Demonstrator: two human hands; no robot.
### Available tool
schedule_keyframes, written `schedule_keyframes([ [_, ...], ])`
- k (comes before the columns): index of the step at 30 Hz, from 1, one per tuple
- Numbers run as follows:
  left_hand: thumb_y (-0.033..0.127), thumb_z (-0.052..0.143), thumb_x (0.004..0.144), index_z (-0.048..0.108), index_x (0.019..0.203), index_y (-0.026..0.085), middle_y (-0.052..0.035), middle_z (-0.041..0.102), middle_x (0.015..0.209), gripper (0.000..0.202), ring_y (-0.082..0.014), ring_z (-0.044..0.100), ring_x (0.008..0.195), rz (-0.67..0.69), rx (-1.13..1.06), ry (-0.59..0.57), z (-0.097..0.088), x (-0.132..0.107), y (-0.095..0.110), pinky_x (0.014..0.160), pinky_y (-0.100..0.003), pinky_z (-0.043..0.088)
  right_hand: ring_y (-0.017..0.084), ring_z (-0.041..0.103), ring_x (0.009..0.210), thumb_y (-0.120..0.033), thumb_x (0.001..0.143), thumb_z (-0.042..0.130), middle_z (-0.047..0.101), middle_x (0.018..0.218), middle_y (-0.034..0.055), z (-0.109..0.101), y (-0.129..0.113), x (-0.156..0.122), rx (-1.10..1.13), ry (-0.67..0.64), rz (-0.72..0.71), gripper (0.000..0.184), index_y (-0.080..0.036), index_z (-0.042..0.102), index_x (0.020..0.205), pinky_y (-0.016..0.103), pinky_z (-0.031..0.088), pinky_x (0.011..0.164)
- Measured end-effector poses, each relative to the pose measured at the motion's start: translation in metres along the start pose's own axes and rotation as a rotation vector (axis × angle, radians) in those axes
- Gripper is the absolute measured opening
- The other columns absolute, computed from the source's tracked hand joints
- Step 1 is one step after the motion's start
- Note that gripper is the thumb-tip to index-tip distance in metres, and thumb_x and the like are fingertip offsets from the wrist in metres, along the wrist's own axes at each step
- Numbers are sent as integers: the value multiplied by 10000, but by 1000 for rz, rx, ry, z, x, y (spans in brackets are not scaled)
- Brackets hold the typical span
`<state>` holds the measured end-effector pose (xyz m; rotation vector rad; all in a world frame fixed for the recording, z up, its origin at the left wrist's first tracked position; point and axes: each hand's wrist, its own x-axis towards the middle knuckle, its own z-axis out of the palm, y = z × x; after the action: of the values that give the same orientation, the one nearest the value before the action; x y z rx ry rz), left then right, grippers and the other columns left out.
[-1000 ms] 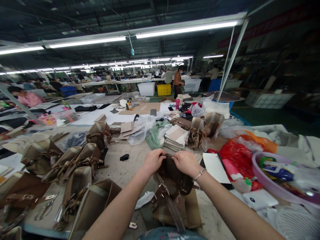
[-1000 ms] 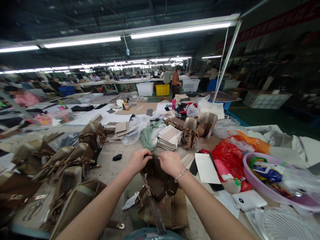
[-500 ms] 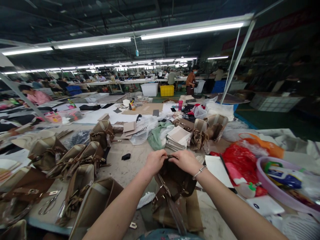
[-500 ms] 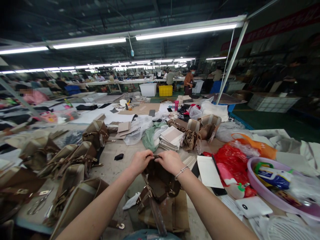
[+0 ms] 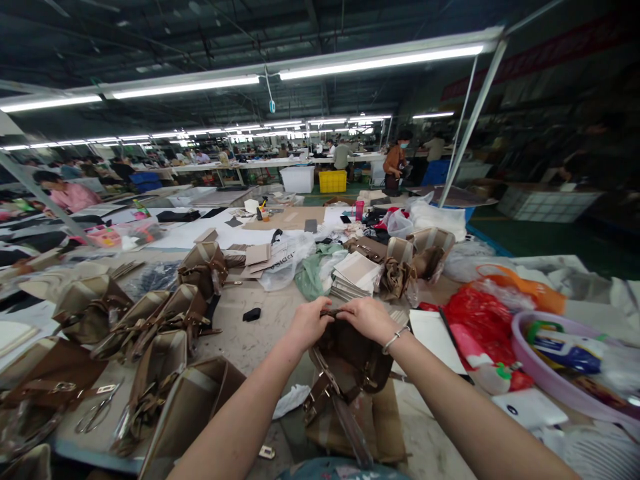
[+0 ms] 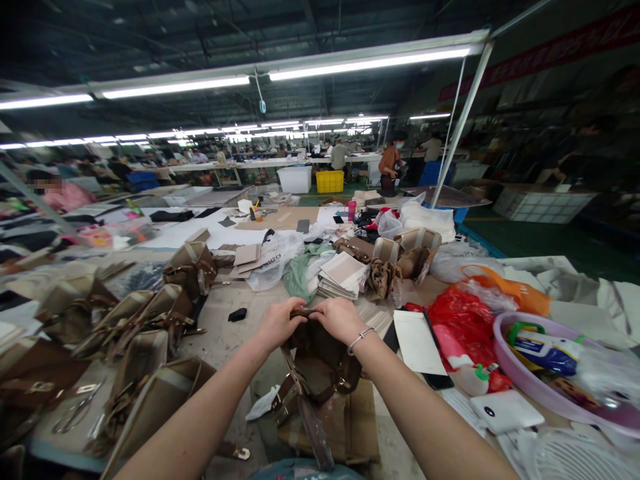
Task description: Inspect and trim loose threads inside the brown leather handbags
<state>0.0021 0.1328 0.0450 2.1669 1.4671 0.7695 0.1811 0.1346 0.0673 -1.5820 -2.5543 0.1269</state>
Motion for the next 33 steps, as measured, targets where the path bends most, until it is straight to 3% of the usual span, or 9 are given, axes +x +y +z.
schedule_keyframes([
  [7, 246, 565, 764, 679, 966, 237, -20, 698, 984, 232, -184, 630, 896, 22, 175, -42, 1, 2, 5, 823, -284, 456, 173, 597, 814, -397, 876, 438, 689, 853, 16, -1, 0, -2, -14, 35, -65, 283, -271, 691, 897, 249, 401, 685],
  [15, 270, 555, 773, 685, 955, 257, -1, 706, 945, 224, -163, 627, 860, -16, 173, -48, 6, 6, 6, 794, -256, 449, 176, 591, 822, -347, 868, 453, 689, 825, 40, 0, -1, 0, 12, 56, -59, 271, -231, 693, 819, 276, 383, 812],
  [22, 246, 522, 777, 701, 882, 241, -15, 715, 885, 207, -171, 635, 826, -30, 178, -62, 8, 11, 13, 736, -255, 450, 160, 612, 848, -429, 831, 515, 689, 951, -11, 5, 13, -1, 304, 4, -153, 299, -298, 630, 1074, 233, 419, 712],
  [26, 208, 544, 753, 670, 875, 212, -29, 711, 862, 176, -184, 636, 814, -56, 109, -40, 6, 10, 12, 737, -280, 454, 170, 612, 794, -420, 864, 454, 697, 868, 4, 5, 9, 1, 174, 21, -99, 279, -281, 677, 959, 246, 408, 662],
  [31, 181, 697, 605, 512, 1107, 187, -28, 693, 896, 535, -195, 622, 851, -79, -72, -73, -1, 0, 0, 751, -291, 456, 181, 595, 792, -344, 857, 440, 680, 814, 31, 1, -1, 3, -2, 42, -88, 263, -241, 680, 825, 260, 387, 658],
  [33, 183, 701, 600, 527, 1064, 185, -38, 685, 915, 496, -197, 616, 863, -117, -71, -65, -4, -5, -4, 753, -293, 452, 182, 590, 794, -325, 850, 439, 673, 802, 37, 0, -4, 4, -33, 58, -80, 257, -227, 670, 799, 261, 382, 658],
])
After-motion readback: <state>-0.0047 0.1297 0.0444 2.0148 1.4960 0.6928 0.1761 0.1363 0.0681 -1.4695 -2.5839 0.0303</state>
